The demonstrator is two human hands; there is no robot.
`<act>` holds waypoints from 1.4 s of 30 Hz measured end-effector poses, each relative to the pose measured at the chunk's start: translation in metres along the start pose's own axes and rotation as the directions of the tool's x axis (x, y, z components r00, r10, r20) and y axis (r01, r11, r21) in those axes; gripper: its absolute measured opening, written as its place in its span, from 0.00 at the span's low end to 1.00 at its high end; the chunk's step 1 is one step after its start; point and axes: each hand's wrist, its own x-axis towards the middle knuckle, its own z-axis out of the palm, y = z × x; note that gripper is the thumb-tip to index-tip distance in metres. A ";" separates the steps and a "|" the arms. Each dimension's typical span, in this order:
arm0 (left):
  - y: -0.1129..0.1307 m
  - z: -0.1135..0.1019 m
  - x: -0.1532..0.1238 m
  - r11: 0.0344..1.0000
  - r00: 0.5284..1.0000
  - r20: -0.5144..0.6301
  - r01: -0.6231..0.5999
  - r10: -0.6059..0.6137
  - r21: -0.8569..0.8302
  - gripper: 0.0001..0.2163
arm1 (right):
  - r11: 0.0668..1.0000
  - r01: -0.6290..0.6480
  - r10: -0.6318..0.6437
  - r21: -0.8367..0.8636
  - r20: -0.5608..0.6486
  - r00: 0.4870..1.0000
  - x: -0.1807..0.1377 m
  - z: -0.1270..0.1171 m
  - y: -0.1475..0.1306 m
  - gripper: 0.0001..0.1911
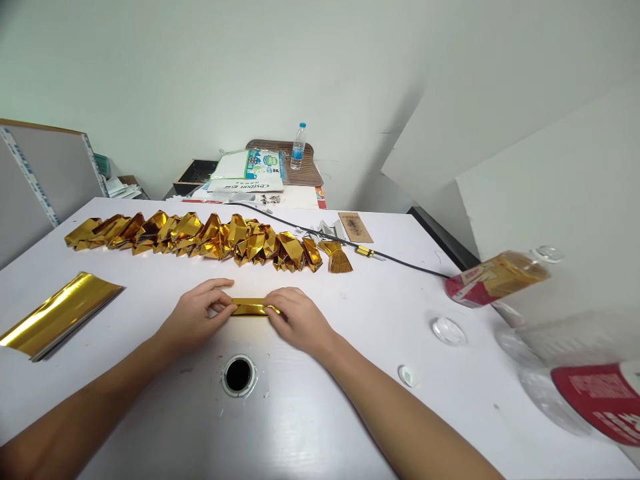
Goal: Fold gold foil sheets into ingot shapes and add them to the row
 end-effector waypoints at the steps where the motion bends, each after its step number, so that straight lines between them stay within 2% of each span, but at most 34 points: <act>1: 0.000 0.002 0.002 1.000 1.000 -0.006 0.023 -0.023 -0.006 0.10 | 0.999 0.026 -0.025 -0.035 0.012 1.000 0.001 0.000 0.000 0.12; 5: -0.001 0.005 0.008 0.998 0.998 -0.003 0.060 -0.060 0.004 0.08 | 0.976 0.139 -0.125 -0.165 0.092 0.988 0.002 -0.001 0.000 0.17; 7: 0.001 0.005 0.008 0.999 0.998 -0.042 0.038 -0.037 0.033 0.07 | 0.967 0.156 -0.134 -0.203 0.115 0.984 0.002 -0.002 0.000 0.17; 10: 0.013 0.004 0.003 0.974 0.983 -0.103 -0.131 0.152 0.187 0.05 | 0.962 0.153 -0.129 -0.225 0.116 0.985 0.002 -0.001 -0.001 0.16; 13: 0.030 0.005 -0.007 0.878 0.930 0.013 -0.351 0.367 0.326 0.08 | 0.959 0.152 -0.127 -0.238 0.117 0.985 0.002 -0.001 -0.003 0.17; 15: 0.038 0.007 -0.013 0.840 0.913 0.085 -0.400 0.398 0.367 0.09 | 0.958 0.148 -0.120 -0.247 0.121 0.985 0.003 -0.002 -0.004 0.16; 18: 0.042 0.013 -0.018 0.835 0.912 0.115 -0.407 0.394 0.371 0.11 | 0.957 0.151 -0.119 -0.247 0.140 0.983 0.003 -0.004 -0.006 0.16; 22: 0.038 0.018 -0.017 0.865 0.916 0.085 -0.398 0.391 0.307 0.13 | 0.942 0.210 -0.165 -0.260 0.185 0.969 -0.001 -0.005 -0.009 0.16; 25: 0.037 0.018 -0.016 0.859 0.915 0.059 -0.396 0.399 0.324 0.15 | 0.932 0.233 -0.180 -0.278 0.201 0.963 -0.004 -0.005 -0.011 0.16; 31: 0.036 0.020 -0.016 0.853 0.922 0.054 -0.375 0.383 0.364 0.15 | 0.949 0.189 -0.134 -0.252 0.220 0.966 -0.005 -0.005 -0.013 0.21; 35: 0.035 0.020 -0.016 0.843 0.919 0.057 -0.380 0.389 0.380 0.14 | 0.965 0.161 -0.116 -0.207 0.213 0.970 -0.005 -0.005 -0.016 0.21; 42: 0.037 0.021 -0.016 0.888 0.939 0.060 -0.339 0.338 0.311 0.15 | 0.968 0.121 -0.062 -0.220 0.256 0.965 -0.004 -0.006 -0.021 0.19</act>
